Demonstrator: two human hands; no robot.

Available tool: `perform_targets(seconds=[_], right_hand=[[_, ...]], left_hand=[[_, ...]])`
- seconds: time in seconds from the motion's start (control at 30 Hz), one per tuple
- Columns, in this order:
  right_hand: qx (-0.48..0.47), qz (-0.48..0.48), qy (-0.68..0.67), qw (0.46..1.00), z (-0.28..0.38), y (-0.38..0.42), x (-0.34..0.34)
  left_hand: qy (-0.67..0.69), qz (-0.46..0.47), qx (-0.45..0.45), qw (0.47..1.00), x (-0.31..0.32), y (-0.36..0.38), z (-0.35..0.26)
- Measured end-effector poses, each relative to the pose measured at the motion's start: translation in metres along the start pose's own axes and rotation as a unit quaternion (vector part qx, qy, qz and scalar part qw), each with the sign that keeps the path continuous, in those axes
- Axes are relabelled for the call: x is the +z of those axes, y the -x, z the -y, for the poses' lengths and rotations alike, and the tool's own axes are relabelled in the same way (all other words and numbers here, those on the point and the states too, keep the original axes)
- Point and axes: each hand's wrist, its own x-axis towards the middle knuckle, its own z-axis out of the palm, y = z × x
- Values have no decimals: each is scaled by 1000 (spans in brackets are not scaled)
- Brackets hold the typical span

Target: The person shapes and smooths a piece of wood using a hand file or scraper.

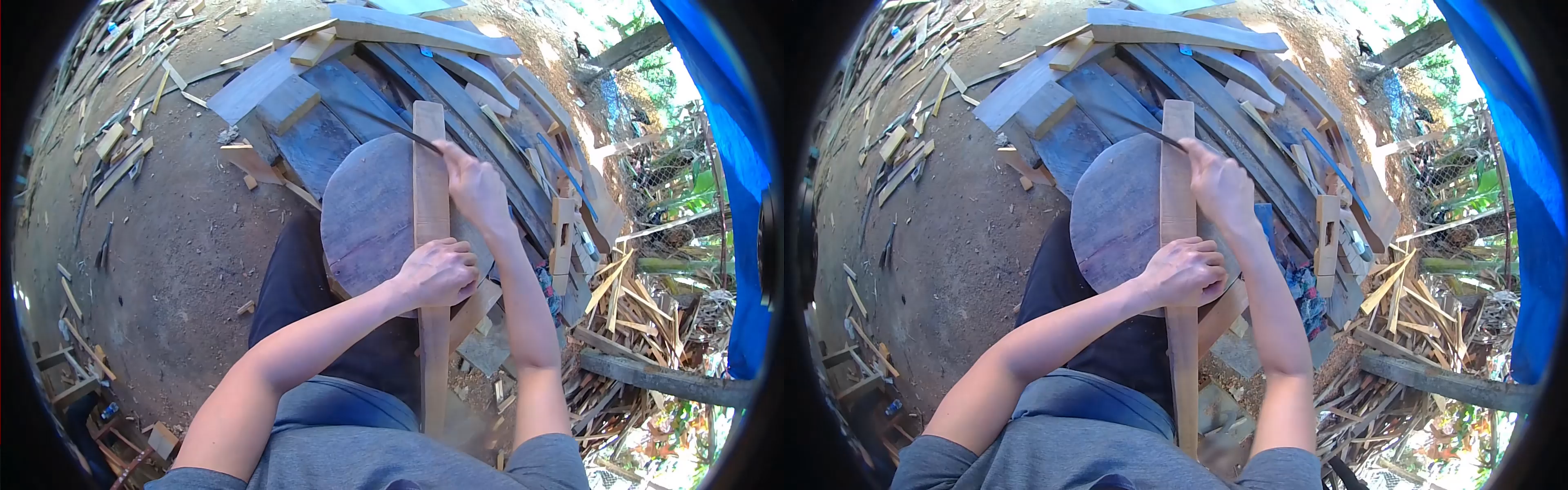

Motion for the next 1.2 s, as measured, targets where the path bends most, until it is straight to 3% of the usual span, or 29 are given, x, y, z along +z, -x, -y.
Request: perform_targets(seconds=[0.17, 0.23, 0.37, 0.5, 0.6, 0.73, 0.9, 0.93, 1.03, 1.1, 1.2], right_hand=[[-113, -52, -31, 992, -9, 39, 15], [-66, -29, 44, 996, -6, 48, 3], [-81, -33, 128, 988, -3, 34, 11], [-1, -24, 51, 998, 3, -18, 17], [-5, -14, 34, 999, 1, -21, 14], [-53, 18, -6, 998, -5, 27, 5], [-13, 57, 32, 998, 6, 33, -3], [-9, 54, 34, 998, 6, 19, 0], [15, 4, -10, 1000, 6, -29, 14], [23, -7, 1, 1000, 6, -49, 15], [4, -7, -25, 1000, -1, -21, 6]], left_hand=[[3, -24, -22, 999, 7, 4, 3], [16, -28, 3, 999, 8, 4, 2], [15, -71, 13, 997, 12, 3, 3], [3, -28, 18, 999, 6, 3, 1], [2, -53, 25, 998, 6, 1, 1], [17, -50, 7, 999, 9, 4, 3], [19, -17, -9, 1000, 10, 3, 3], [17, -77, 28, 996, 16, 2, 6], [9, -19, 12, 1000, 6, 2, 2], [5, -33, 18, 999, 4, 2, 2], [15, -53, 26, 998, 8, 1, 2]])
